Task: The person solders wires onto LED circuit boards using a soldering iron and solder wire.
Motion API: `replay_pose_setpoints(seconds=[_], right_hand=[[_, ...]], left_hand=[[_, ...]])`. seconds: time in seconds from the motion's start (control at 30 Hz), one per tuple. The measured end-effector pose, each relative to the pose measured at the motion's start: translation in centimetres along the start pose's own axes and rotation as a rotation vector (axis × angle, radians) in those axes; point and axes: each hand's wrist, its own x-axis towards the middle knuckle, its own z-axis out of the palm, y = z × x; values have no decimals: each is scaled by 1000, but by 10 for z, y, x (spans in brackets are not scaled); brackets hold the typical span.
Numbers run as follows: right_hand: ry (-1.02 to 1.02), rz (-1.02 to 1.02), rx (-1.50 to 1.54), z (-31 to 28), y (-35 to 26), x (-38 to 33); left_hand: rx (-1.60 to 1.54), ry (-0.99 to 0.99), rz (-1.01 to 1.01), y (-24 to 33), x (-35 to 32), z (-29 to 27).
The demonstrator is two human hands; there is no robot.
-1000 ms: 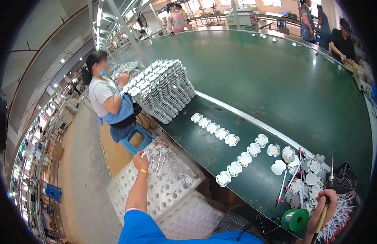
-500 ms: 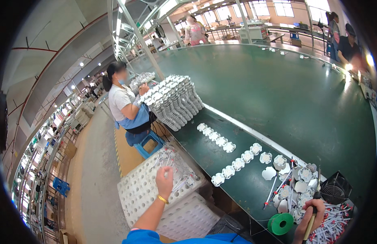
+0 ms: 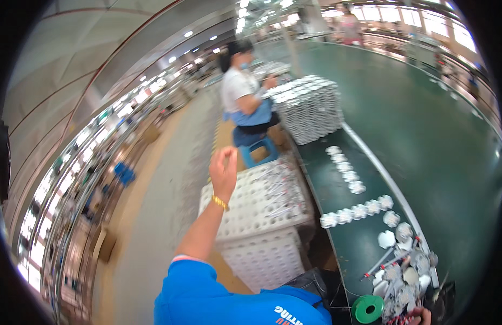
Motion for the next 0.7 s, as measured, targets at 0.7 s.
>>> replay_pose_setpoints(seconds=[0.7], right_hand=[[-42,-76,-15,0,-5,4]], left_hand=[[939,-479,-657,-66,207,-125]])
